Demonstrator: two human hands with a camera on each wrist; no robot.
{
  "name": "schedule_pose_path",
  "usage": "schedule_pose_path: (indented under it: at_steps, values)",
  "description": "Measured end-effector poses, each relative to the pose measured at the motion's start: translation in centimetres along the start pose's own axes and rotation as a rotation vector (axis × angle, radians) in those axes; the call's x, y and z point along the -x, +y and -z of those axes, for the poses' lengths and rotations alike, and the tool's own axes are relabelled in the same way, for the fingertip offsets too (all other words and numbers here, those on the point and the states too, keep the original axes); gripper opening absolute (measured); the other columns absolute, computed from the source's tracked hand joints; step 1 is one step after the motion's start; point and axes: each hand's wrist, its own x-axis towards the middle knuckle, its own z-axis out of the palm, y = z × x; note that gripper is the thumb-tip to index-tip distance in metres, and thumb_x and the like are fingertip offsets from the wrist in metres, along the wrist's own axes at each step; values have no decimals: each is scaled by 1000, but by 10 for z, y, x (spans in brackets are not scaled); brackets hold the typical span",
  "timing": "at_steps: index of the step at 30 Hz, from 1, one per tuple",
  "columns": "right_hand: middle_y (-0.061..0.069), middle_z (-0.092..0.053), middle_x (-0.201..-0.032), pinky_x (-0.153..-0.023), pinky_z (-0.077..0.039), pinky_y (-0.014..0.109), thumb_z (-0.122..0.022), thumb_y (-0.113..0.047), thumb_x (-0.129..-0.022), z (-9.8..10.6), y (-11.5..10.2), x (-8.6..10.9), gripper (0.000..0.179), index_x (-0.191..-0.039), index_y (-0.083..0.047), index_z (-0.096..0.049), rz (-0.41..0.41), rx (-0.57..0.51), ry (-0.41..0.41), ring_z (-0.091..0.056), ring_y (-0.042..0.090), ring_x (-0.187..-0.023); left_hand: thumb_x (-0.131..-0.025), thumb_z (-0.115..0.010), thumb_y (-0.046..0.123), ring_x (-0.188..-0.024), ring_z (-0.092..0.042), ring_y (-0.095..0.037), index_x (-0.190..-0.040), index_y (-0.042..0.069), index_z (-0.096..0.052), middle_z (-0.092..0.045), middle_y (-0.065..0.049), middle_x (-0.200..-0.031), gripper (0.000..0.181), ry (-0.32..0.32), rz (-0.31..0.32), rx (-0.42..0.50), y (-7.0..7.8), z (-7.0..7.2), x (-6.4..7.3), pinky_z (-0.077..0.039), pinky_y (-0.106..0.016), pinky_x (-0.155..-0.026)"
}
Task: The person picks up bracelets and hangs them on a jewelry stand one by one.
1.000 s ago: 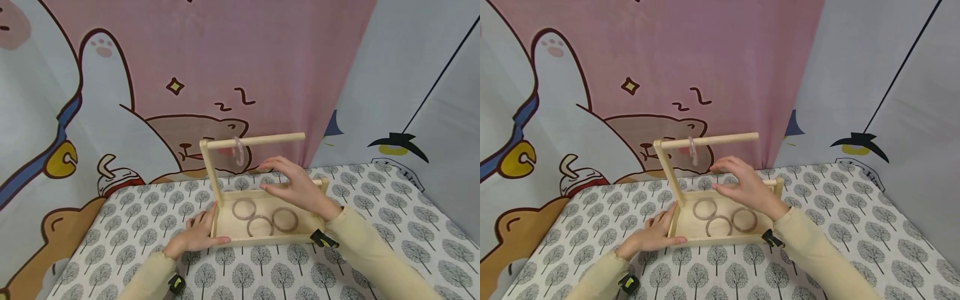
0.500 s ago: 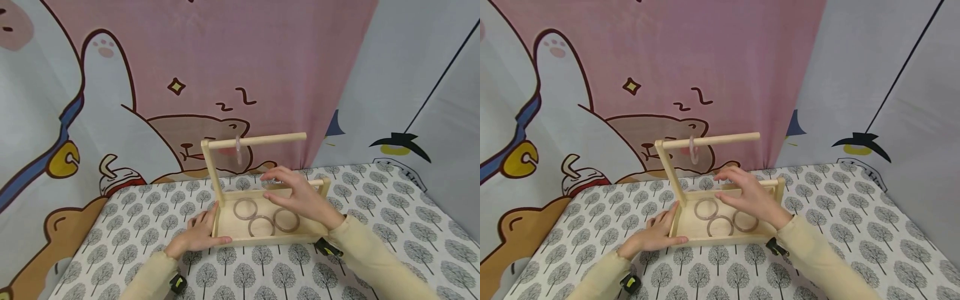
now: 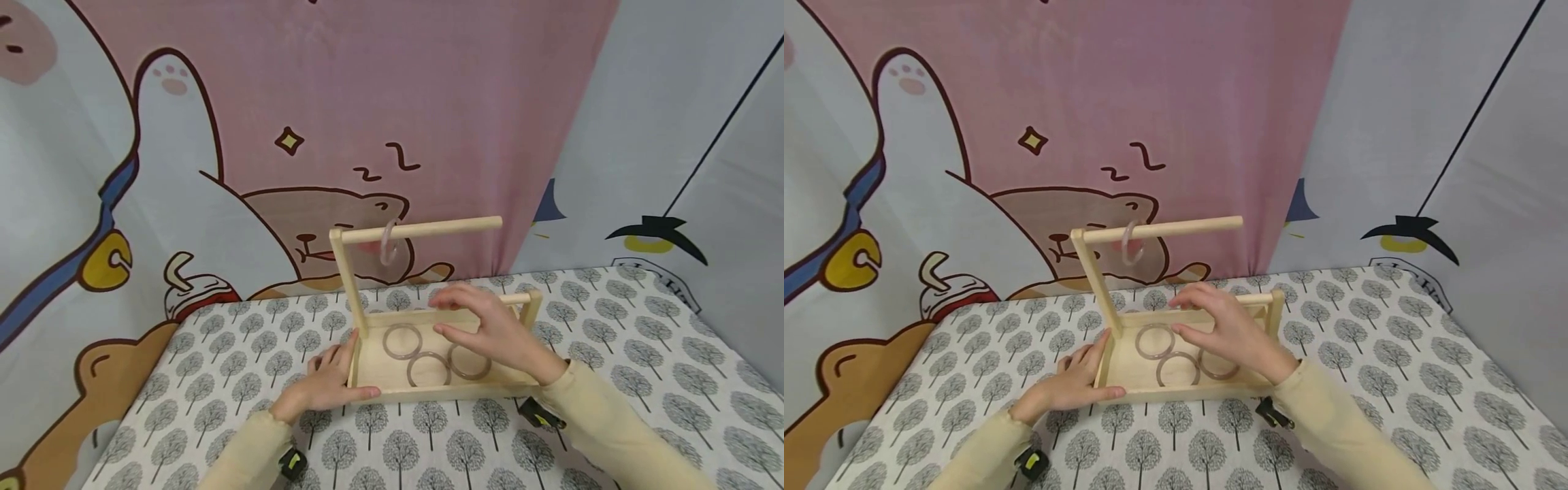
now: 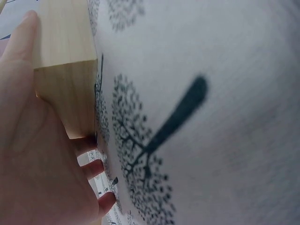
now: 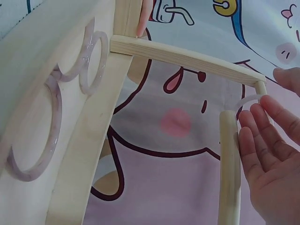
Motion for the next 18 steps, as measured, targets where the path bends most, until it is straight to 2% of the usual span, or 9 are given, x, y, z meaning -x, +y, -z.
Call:
schedule_pose_path:
  at_steps: [8,14,18]
  values:
    - [-1,-65,-112,-86,-51,35,-75,-10,-83,-5,-4,6,32,-113,-7,-66,-42,-20,-29,-60,15,-100,-84,-60,64,-137,-18,-48,-154,3,4,-18,-24,-155,113,1,3,-12,3,3,1,-14,-71,-101]
    - [2,-67,-109,-83,-52,33,-75,-5,-81,-15,-1,14,31,-110,-3,-66,-20,-62,-72,-62,16,-96,-84,-60,66,-137,-20,-46,-154,5,4,-22,-26,-153,113,0,0,-23,3,2,1,-16,-70,-101]
    - [3,-67,-109,-82,-53,32,-75,-5,-81,-19,1,18,30,-110,-4,-66,-33,-73,-110,-63,16,-95,-84,-60,66,-137,-20,-46,-154,5,4,-22,-25,-153,113,-1,1,-17,3,2,1,-16,-70,-101]
